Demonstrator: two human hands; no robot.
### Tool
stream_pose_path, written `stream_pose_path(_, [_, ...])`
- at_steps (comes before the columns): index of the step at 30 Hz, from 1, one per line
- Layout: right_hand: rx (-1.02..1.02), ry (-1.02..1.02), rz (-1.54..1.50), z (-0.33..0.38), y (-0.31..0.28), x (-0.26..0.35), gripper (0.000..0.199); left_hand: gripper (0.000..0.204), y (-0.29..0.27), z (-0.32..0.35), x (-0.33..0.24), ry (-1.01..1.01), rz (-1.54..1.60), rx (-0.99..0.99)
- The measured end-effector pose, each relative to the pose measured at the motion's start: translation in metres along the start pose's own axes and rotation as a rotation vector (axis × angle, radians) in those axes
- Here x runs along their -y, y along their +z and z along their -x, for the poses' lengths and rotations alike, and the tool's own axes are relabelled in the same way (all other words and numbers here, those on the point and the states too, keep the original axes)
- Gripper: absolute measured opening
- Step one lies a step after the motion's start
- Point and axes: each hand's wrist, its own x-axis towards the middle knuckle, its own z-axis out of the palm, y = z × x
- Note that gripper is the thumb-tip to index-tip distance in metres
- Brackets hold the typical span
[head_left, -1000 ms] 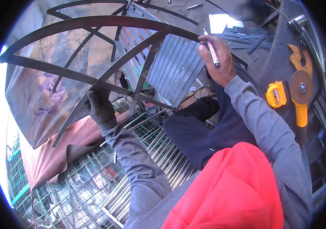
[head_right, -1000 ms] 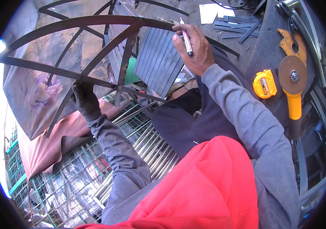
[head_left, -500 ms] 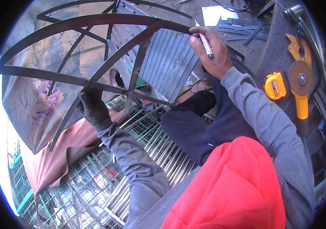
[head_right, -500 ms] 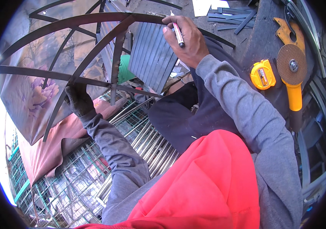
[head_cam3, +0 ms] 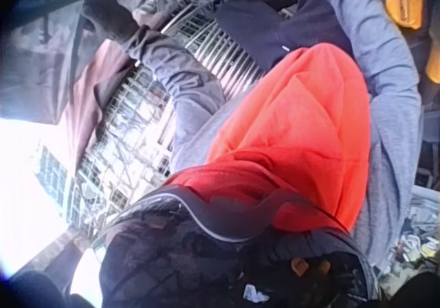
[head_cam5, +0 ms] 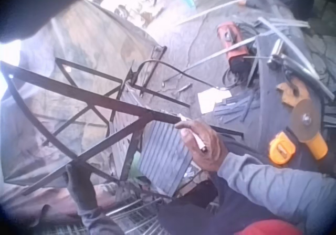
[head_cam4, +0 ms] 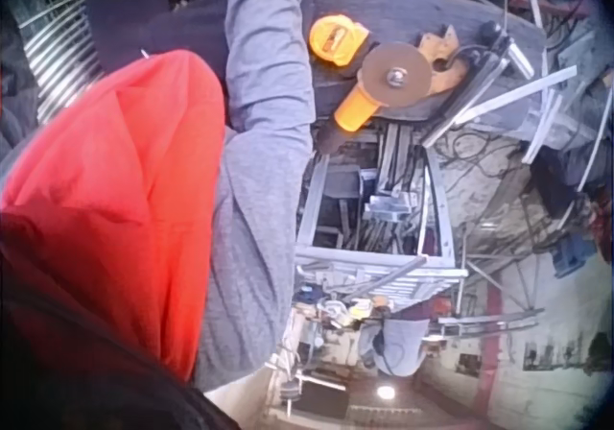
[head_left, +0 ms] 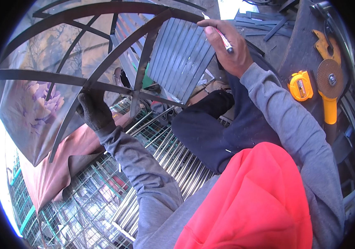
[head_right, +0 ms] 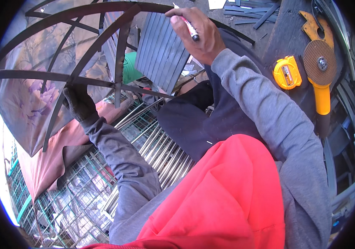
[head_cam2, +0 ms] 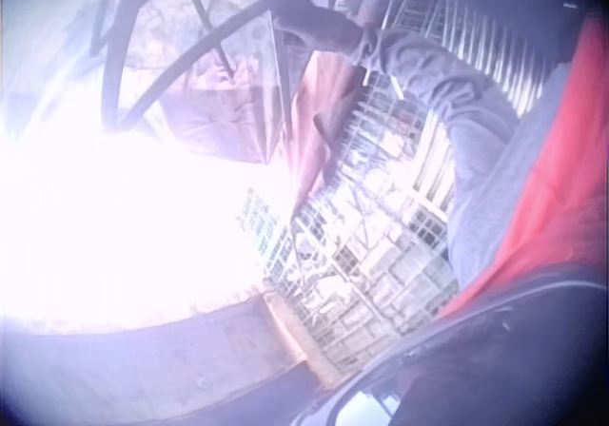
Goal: The worker cuts metal bars with an angle grinder, measures lengths with a tape measure, and marks lines using a marker on a metal ladder structure.
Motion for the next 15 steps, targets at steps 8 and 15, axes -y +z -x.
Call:
stream_pose_path(8, [0.085,0.126,-0.041,0.003,0.000,0.006,0.039,0.022,-0.001,-0.004,0.003,0.326,-0.741,-0.016])
stream_pose_path(15, [0.104,0.165,-0.045,0.004,-0.003,0.008,0.040,0.031,0.001,-0.001,0.009,0.283,-0.671,-0.054])
